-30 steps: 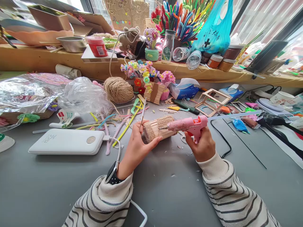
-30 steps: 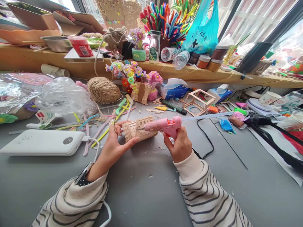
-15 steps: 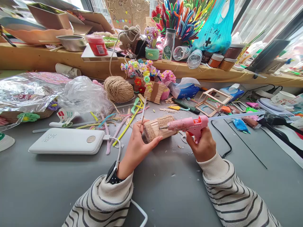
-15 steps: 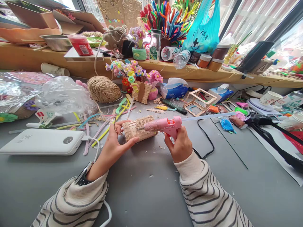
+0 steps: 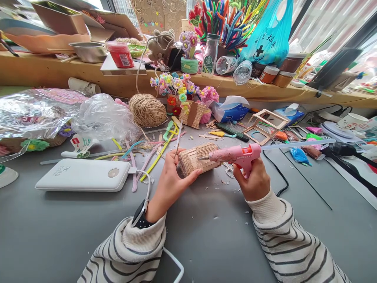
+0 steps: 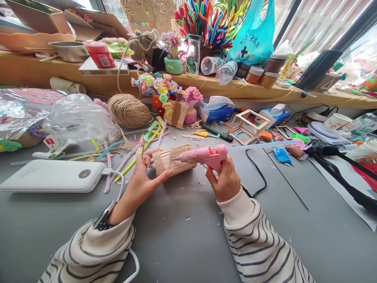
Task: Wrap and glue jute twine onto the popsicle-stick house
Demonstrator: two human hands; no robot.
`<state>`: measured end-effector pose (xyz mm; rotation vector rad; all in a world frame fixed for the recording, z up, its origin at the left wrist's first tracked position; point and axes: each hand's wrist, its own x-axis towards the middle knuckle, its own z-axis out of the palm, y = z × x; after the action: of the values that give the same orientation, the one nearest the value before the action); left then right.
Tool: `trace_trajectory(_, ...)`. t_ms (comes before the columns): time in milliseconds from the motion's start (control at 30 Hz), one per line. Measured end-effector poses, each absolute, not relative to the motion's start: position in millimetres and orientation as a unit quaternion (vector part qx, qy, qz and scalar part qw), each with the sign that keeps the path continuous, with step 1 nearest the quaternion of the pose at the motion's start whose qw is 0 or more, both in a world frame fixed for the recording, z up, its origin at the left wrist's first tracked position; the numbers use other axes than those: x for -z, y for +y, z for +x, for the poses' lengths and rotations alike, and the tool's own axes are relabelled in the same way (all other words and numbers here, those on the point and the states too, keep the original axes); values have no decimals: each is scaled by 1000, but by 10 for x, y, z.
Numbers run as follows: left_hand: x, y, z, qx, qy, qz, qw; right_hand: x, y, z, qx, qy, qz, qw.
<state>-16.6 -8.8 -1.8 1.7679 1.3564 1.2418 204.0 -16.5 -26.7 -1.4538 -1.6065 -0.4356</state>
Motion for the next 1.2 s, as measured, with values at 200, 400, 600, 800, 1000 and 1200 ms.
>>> trace_trajectory(200,22,-86,-166,-468,507,663,290,250,-166,2041,186,-647,-584,453)
trace_trajectory(400,17,-86,-168,-468,508,662,290,222,-171,2045,192,-651,-580,449)
trace_trajectory(600,30,-79,-170,-476,501,661,292,236,-170,2058,183,-641,-596,448)
trace_trajectory(800,51,-76,-173,-469,505,659,301,238,-172,2069,201,-643,-592,443)
trace_trajectory(1000,45,-75,-174,-470,503,661,299,240,-173,2067,202,-637,-593,449)
trace_trajectory(1200,50,-75,-176,-468,513,653,303,211,-186,2074,189,-639,-598,446)
